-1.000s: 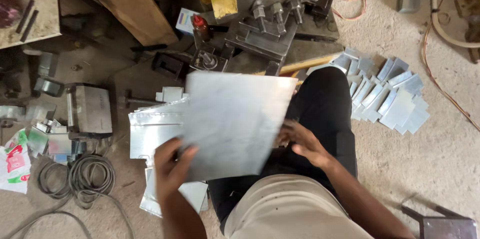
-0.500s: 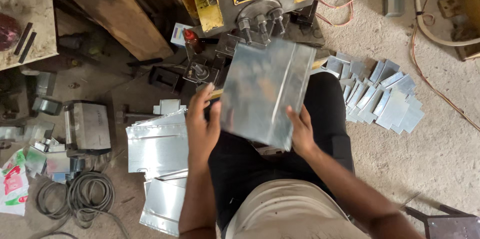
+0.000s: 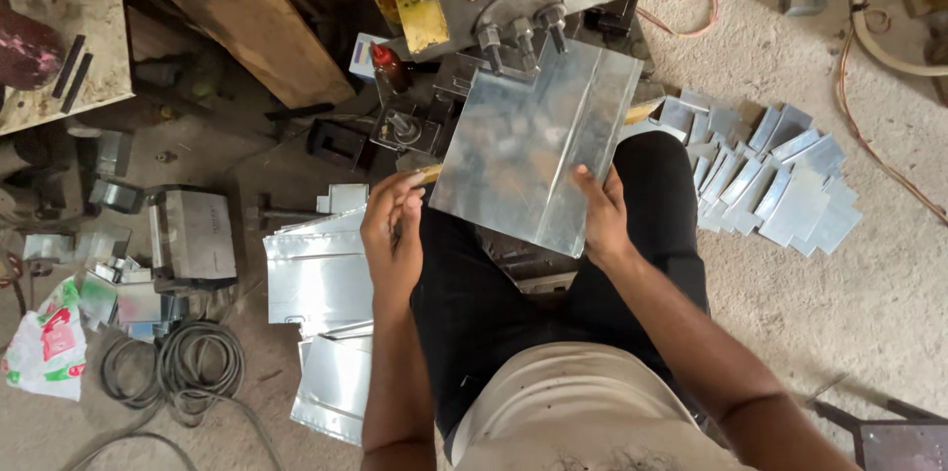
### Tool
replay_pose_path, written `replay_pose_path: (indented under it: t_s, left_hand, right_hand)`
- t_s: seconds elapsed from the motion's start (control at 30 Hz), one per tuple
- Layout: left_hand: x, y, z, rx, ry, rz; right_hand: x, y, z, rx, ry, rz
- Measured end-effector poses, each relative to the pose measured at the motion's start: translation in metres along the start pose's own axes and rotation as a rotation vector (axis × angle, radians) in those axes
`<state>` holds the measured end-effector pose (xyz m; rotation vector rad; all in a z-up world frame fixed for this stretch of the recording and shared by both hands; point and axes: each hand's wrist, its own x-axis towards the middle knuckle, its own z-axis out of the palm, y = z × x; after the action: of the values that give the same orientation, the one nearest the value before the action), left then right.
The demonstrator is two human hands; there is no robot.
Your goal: The person places metal sheets one by one into a hydraulic press to bend their edges, then stacks the finished pieces onto a pile on the floor.
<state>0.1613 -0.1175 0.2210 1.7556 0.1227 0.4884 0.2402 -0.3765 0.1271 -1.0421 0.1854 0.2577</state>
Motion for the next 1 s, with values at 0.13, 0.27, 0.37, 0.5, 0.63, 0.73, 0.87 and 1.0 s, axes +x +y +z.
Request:
replay_pose_path:
  t_s: [0.13, 0.27, 0.37, 0.5, 0.63, 0.73, 0.87, 1.0]
  left_hand:
    - [0.008, -0.019, 0.007, 0.012, 0.018, -0.025]
    - [0.004, -0.069, 0.009, -0.076, -0.090, -0.320]
    - [-0.021, -0.114, 0.024, -0.602, -0.322, -0.569]
    - [-0.057, -0.109, 0.071, -0.772, -0.184, -0.769]
    - [-0.059, -0.080, 0.097, -0.957, -0.133, -0.696]
    - [-0.073, -0.098, 0.112, -0.993, -0.210, -0.693]
    - [-0.074, -0.138, 0.122, -0.543, -0.301, -0.402]
    - [-0.040, -0.127, 0.140, -0.670, -0.139, -0.782]
  right_hand:
    - [-0.009, -0.004, 0.002, -0.121, -0.030, -0.016]
    - [-0.040, -0.006, -0.026, -0.172, -0.110, 0.078]
    - [-0.030, -0.009, -0.063, -0.342, -0.210, 0.147]
    - [0.036, -0.018, -0.102, -0.610, -0.433, 0.126]
    - [0.034, -0.051, -0.082, 0.285, -0.230, 0.232]
    - [-0.002, -0.053, -0.058, 0.408, -0.125, 0.115]
    - [-0.031, -0.026, -0.053, 0.188, 0.024, -0.012]
    - [-0.001, -0.018, -0.071, 0.052, 0.214, 0.055]
